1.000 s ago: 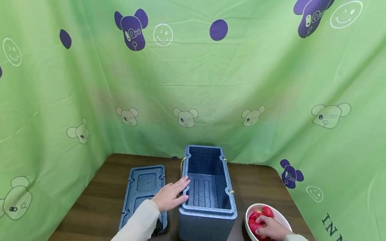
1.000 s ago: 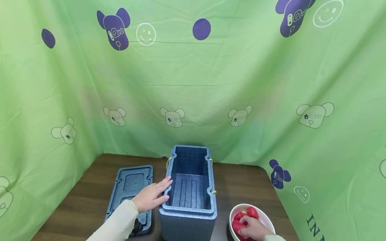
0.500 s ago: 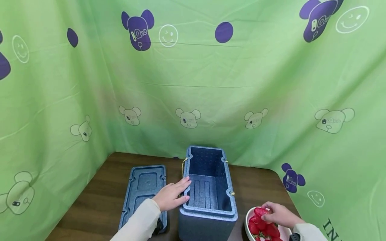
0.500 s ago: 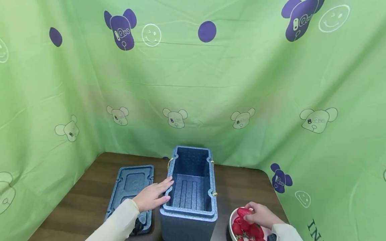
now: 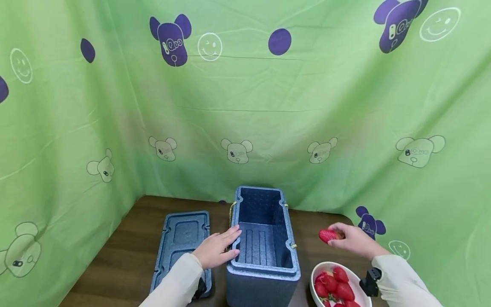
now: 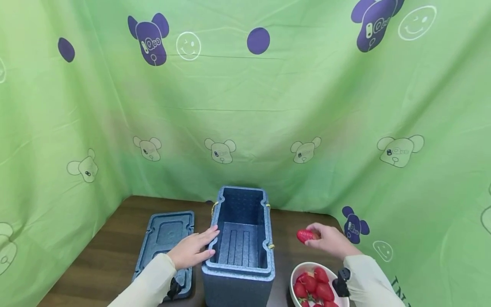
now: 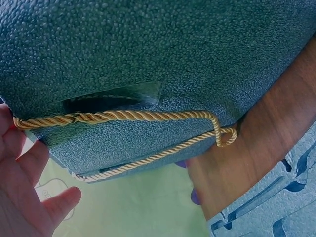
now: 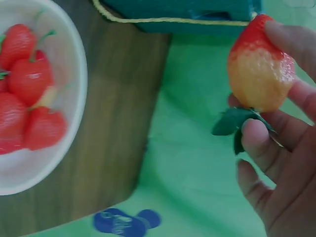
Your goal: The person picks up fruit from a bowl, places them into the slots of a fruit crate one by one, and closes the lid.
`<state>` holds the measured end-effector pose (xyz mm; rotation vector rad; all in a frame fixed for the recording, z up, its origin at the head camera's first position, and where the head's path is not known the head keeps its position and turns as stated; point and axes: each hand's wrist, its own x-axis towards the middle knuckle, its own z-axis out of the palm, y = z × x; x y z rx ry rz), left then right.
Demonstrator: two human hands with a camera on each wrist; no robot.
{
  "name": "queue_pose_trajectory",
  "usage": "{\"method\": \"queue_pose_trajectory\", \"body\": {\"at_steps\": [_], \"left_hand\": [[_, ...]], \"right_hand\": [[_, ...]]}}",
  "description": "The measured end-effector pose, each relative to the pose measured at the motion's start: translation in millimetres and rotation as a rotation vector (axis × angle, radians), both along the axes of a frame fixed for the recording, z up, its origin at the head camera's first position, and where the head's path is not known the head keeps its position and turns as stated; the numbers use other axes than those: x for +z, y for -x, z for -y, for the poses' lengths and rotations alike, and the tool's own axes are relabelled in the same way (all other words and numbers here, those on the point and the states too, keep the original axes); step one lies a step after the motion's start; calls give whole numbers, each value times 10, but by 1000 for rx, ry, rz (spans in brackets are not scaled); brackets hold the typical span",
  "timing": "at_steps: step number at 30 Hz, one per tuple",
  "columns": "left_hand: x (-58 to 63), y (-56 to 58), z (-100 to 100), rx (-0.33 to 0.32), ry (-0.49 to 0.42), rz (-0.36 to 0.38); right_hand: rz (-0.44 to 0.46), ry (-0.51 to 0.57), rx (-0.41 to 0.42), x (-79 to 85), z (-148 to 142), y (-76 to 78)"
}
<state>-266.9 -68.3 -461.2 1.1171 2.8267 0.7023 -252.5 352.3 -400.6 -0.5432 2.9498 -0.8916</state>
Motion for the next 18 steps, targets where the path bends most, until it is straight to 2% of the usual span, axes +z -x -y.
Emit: {"method": "queue_pose_trajectory", "body": {"at_steps": [2,6,11,18], "left_hand": [[-1,-3,12,2,-1,-6],[6,-4,9,-4,-2,-7],[11,1,7,-3,6,0],[-3,12,12,-3,9,2]], "right_hand": [[-57,-45,-26,84,79,45],[-108,-96,-48,186,183,101],[-161,-144,-51,202,253,146],[-96,-83,5,153,312,198]]}}
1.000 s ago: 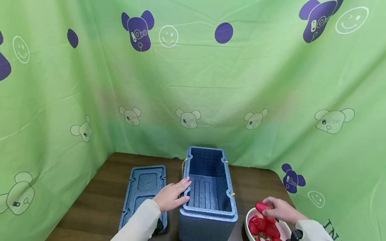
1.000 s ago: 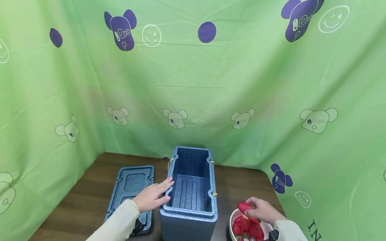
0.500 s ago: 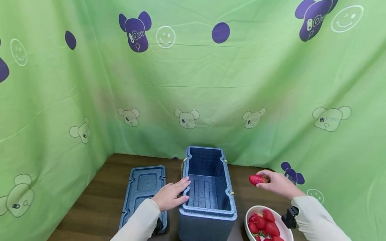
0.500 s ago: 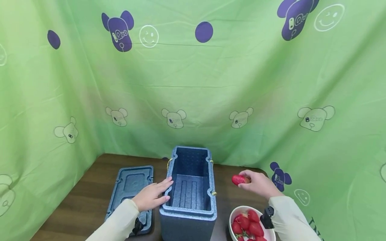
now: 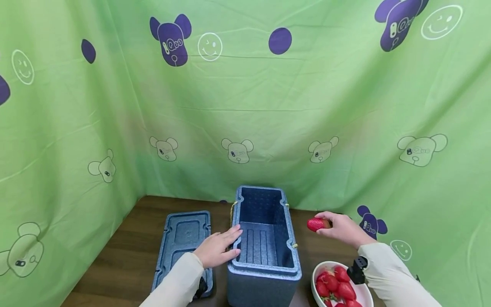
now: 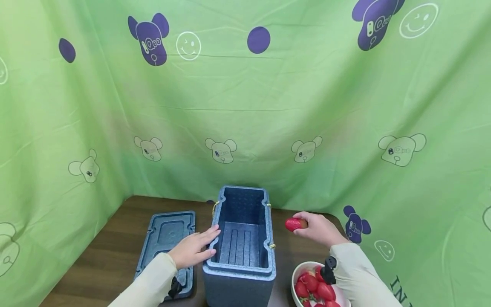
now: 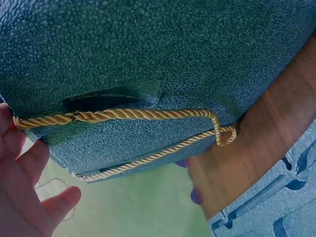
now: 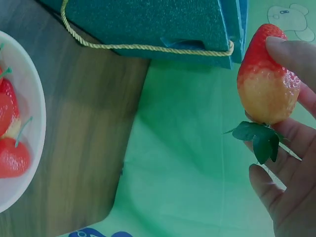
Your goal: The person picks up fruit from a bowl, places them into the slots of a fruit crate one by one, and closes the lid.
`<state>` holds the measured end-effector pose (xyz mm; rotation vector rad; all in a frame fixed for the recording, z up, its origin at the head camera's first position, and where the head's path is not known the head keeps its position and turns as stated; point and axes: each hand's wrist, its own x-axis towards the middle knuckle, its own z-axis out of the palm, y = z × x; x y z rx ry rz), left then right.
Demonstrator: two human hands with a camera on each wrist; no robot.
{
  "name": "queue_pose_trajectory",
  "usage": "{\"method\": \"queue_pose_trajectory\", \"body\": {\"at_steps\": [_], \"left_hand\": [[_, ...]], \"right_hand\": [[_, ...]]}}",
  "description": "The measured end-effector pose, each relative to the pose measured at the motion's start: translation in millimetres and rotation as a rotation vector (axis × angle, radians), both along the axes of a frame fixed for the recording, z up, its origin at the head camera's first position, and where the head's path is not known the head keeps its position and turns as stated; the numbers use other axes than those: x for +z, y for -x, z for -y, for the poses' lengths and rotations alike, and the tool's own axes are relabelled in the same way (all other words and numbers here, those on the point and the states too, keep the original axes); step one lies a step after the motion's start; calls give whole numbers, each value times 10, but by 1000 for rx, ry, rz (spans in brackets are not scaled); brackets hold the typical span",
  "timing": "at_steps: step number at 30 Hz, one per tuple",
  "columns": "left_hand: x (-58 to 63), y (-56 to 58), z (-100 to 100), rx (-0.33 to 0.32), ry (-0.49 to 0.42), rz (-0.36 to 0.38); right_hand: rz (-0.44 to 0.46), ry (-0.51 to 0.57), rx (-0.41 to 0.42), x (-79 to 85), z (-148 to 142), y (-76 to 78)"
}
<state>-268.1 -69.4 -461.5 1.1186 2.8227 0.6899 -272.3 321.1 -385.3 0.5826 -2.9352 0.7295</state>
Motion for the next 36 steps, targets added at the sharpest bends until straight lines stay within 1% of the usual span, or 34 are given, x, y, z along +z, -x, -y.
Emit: {"method": "queue_pose_trajectory", "body": {"at_steps": [9,13,16,19,24,26,29,31,33,36], "left_hand": [[0,-13,-9,0,-2,4],[0,-13,-5,-7,3,-3],[2,-4,-1,-13,15,-15],[10,11,2,-21,32,-34],[38,37,0,-36,81,-94],[55,36,-7,-55,78,-86],[70,26,-18,-84,54,-44],[78,15,-26,-102,45,-31],[84,0,-33,-115,63,-48],[96,-19,-45,-128,118,-106]], "right_hand": [[-26,8,42,-56,104,35],[-1,22,61,-39,159,25],[16,25,67,-25,204,27],[9,10,74,-26,244,41],[-3,-7,91,-45,302,78],[-7,-6,95,-49,322,77],[-7,6,100,-48,364,75],[3,24,111,-46,403,74],[15,42,126,-48,447,78],[32,57,147,-57,516,81]]}}
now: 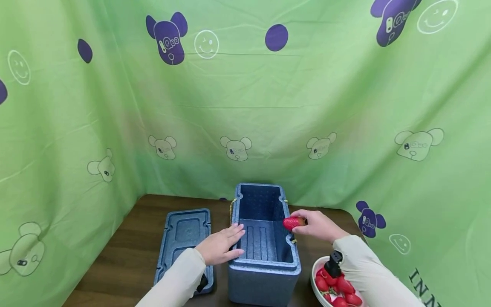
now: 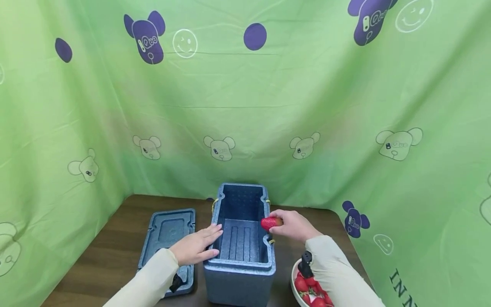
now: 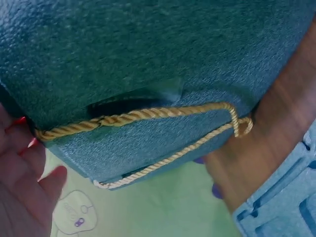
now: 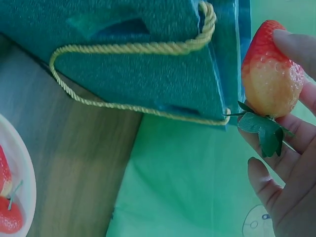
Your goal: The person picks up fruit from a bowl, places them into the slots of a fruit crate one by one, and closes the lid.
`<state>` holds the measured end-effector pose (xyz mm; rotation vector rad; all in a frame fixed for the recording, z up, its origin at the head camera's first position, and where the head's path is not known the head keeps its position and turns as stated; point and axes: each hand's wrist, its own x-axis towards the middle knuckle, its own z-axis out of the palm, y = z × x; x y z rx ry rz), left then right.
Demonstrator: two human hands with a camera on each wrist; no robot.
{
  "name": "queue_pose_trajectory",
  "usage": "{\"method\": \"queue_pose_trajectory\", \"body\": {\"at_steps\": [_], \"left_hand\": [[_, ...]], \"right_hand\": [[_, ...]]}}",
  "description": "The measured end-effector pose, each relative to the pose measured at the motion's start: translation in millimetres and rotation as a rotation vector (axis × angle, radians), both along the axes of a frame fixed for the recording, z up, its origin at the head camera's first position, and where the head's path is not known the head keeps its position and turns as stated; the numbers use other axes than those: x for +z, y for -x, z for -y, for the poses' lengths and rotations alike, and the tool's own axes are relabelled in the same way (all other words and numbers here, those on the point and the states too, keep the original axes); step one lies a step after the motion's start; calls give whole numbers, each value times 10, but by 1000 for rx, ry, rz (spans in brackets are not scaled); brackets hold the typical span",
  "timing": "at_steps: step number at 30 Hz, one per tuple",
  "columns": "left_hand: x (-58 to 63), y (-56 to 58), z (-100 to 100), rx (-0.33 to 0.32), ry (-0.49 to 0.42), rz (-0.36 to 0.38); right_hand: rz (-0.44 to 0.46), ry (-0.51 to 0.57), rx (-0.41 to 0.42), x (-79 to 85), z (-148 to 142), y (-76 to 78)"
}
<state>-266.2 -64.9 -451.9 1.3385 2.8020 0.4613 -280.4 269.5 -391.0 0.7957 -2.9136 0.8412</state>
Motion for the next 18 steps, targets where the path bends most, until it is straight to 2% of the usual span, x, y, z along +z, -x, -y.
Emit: {"method": "queue_pose_trajectory", "body": {"at_steps": [5,12,18], "left_hand": [[27,-1,-13,4,55,-65],[30,-34,1,-2,43,-23],[39,-36,-18,10,42,-50]], "right_hand": [[5,1,24,8,104,13],[9,-28,48,18,266,40],[38,-50,77,67,413,78]]}}
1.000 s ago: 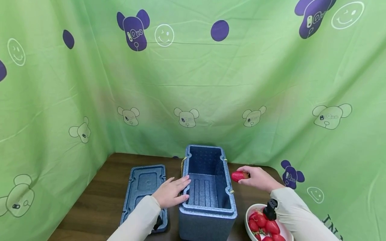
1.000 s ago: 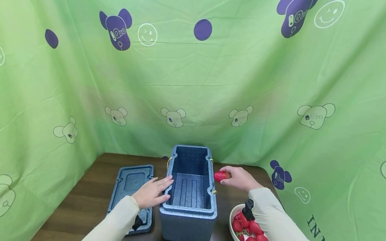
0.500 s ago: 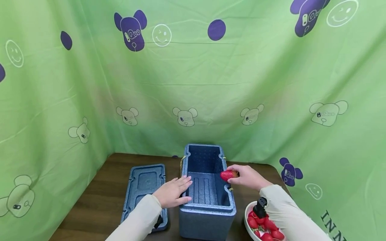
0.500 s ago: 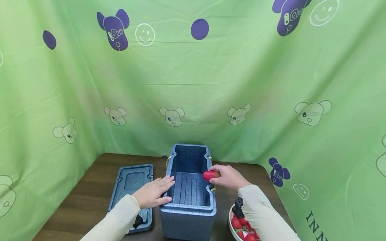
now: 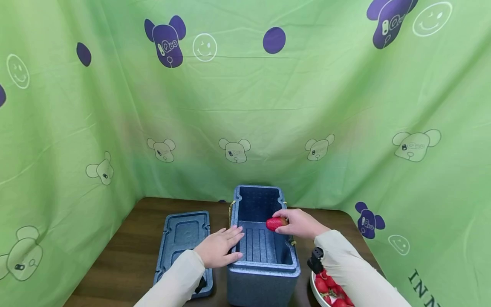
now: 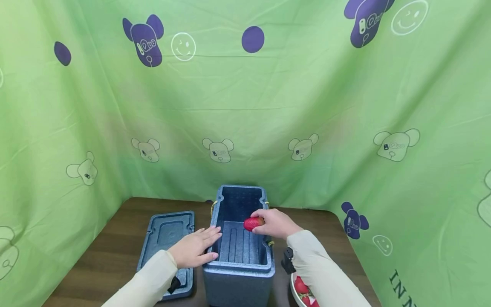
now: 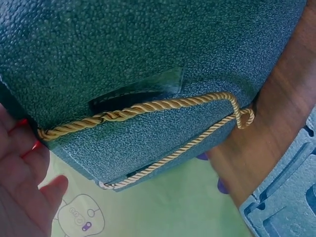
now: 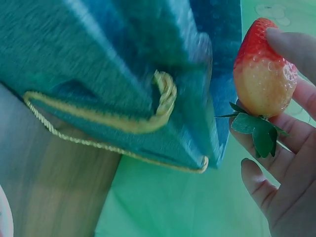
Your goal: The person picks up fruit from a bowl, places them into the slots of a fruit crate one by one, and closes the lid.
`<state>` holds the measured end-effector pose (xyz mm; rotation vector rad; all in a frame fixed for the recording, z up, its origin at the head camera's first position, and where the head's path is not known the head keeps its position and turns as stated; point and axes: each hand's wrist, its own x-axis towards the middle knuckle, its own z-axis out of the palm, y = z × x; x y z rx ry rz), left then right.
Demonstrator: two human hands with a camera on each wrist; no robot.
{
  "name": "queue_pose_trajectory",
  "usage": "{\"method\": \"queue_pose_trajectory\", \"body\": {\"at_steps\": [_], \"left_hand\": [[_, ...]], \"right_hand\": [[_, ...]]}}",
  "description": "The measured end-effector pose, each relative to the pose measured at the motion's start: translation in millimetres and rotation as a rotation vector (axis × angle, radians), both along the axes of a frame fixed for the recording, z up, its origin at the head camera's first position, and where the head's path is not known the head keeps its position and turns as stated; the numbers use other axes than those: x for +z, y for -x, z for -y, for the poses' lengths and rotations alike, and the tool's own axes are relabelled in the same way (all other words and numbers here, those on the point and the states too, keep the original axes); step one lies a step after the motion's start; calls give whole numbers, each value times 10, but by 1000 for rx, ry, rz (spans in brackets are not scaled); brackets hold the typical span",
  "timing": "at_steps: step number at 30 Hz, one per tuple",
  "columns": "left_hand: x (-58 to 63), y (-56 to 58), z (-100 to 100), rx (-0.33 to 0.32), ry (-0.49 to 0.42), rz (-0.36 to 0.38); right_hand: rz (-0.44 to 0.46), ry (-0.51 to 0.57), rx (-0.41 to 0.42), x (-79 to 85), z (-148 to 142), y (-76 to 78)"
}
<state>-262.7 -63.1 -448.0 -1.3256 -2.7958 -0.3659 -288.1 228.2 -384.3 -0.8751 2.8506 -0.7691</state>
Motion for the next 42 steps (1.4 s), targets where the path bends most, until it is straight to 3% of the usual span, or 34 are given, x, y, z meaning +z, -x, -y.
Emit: {"method": "queue_pose_trajectory", "body": {"at_steps": [14,22,28,35,42], "left_hand": [[-16,20,-5,43,25,18],[-26,2,9,38,17,46],[-14,6,1,22,10,25],[-12,19,-1,-5,-2,15],[11,18,10,10,16,22]], "right_hand": [[32,-24,24,-34,332,103],[28,-81,60,-90,447,111],[33,-115,69,-113,524,151],[86,-147,34,-164,658,201],[142,-112,65,-195,730,269]]}}
